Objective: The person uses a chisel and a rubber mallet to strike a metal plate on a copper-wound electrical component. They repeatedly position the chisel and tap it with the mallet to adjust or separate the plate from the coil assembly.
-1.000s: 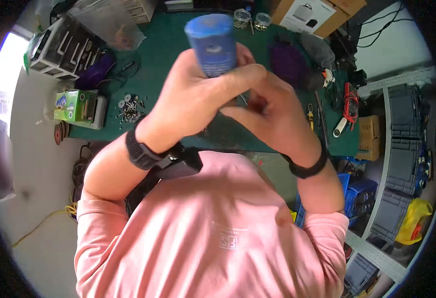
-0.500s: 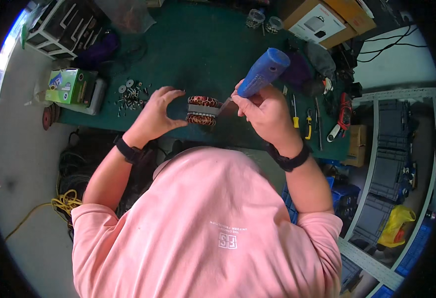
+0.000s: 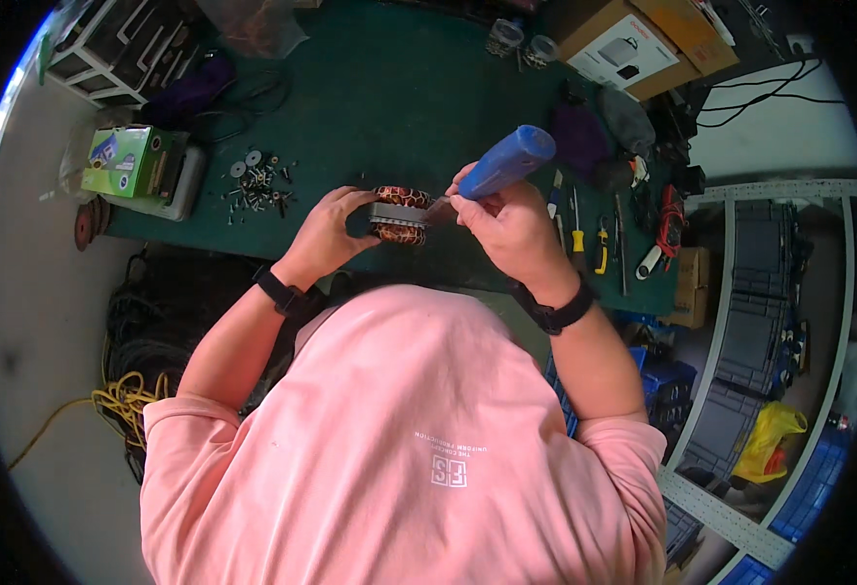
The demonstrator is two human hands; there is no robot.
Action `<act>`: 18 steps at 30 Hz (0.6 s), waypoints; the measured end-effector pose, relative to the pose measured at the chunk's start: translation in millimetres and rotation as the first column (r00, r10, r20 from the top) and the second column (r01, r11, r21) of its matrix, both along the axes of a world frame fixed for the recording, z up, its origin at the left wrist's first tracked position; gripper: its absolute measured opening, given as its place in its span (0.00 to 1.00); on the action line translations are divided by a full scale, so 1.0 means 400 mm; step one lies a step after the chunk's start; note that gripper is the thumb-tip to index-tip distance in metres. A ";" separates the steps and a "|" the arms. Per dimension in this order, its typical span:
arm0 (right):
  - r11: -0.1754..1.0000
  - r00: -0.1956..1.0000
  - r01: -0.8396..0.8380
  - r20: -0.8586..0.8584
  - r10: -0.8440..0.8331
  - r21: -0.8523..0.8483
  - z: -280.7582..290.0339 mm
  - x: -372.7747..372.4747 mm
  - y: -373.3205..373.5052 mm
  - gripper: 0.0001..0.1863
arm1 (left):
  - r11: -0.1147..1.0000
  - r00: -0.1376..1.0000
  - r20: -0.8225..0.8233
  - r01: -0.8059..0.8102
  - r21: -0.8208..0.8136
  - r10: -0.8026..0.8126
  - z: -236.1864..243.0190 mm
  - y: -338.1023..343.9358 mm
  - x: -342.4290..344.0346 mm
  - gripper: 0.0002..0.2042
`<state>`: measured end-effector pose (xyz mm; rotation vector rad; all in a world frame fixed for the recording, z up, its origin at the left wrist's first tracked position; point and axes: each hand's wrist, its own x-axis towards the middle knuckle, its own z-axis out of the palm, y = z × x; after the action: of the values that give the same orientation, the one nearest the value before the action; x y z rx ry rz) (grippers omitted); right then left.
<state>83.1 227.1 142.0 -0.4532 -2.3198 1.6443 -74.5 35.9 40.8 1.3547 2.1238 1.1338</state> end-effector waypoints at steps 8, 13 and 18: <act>0.998 1.000 -0.025 -0.002 0.025 0.063 -0.002 -0.003 -0.002 0.08 | 1.000 1.000 0.009 -0.013 0.023 0.013 0.004 -0.001 0.002 0.27; 0.993 0.999 -0.031 -0.006 0.031 0.112 -0.008 -0.003 -0.003 0.08 | 1.000 1.000 0.010 -0.020 0.019 0.020 0.002 -0.001 0.004 0.27; 0.994 0.994 0.034 -0.106 -0.023 0.099 -0.021 -0.012 -0.007 0.08 | 1.000 1.000 0.021 -0.017 0.023 0.016 0.002 -0.001 0.004 0.27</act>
<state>78.4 224.3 133.4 -0.3679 -2.2956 1.4924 -72.9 35.7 41.6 1.3318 2.1175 1.1769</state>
